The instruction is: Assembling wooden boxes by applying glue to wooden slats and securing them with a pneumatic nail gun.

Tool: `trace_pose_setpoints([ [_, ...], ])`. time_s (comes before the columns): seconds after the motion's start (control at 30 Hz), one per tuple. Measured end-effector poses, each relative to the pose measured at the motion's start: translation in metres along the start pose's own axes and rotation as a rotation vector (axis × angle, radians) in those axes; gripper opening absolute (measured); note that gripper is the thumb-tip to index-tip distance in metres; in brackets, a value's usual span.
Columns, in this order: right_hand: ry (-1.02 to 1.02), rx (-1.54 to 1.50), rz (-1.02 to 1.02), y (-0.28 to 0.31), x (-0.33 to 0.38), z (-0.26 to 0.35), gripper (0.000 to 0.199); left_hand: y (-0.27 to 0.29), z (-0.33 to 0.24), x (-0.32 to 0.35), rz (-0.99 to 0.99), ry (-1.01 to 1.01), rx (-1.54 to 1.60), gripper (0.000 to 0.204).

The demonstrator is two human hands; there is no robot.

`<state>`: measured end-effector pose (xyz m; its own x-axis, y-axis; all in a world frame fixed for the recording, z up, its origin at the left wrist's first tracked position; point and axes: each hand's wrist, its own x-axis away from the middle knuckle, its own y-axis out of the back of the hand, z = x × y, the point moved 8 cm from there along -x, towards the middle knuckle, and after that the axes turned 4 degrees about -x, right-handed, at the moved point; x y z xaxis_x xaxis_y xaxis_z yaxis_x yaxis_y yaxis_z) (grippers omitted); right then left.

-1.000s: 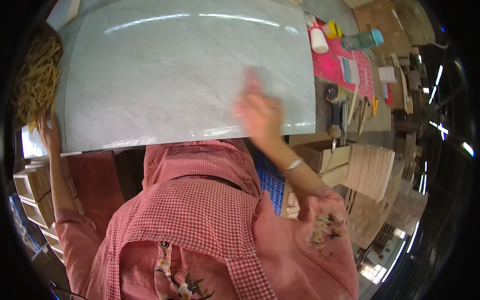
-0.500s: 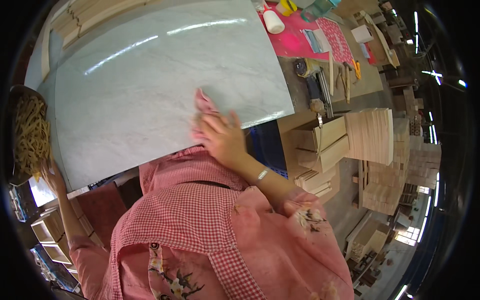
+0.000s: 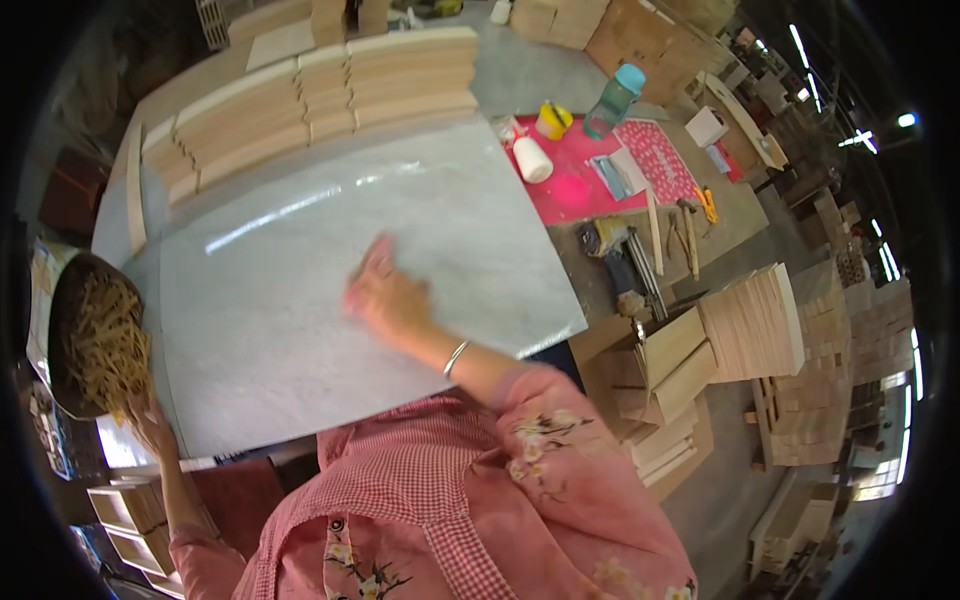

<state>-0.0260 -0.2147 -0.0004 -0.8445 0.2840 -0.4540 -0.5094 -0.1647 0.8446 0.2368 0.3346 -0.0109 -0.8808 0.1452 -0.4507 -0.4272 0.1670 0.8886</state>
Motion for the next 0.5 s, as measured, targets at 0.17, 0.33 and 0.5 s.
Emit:
trace_pose_setpoints([
  [0.17,0.230,-0.220,-0.074,0.026,-0.007,0.039,0.014,-0.015,0.012,0.011,0.025,-0.088,-0.284,0.054],
  [0.33,-0.715,-1.204,-0.102,0.122,-0.033,-0.142,0.021,0.016,-0.027,0.022,-0.138,-0.158,-0.200,0.052],
  [0.5,-0.689,-0.210,-0.410,0.238,-0.041,-0.317,0.029,0.055,-0.116,0.076,-0.171,-0.067,0.044,0.052],
])
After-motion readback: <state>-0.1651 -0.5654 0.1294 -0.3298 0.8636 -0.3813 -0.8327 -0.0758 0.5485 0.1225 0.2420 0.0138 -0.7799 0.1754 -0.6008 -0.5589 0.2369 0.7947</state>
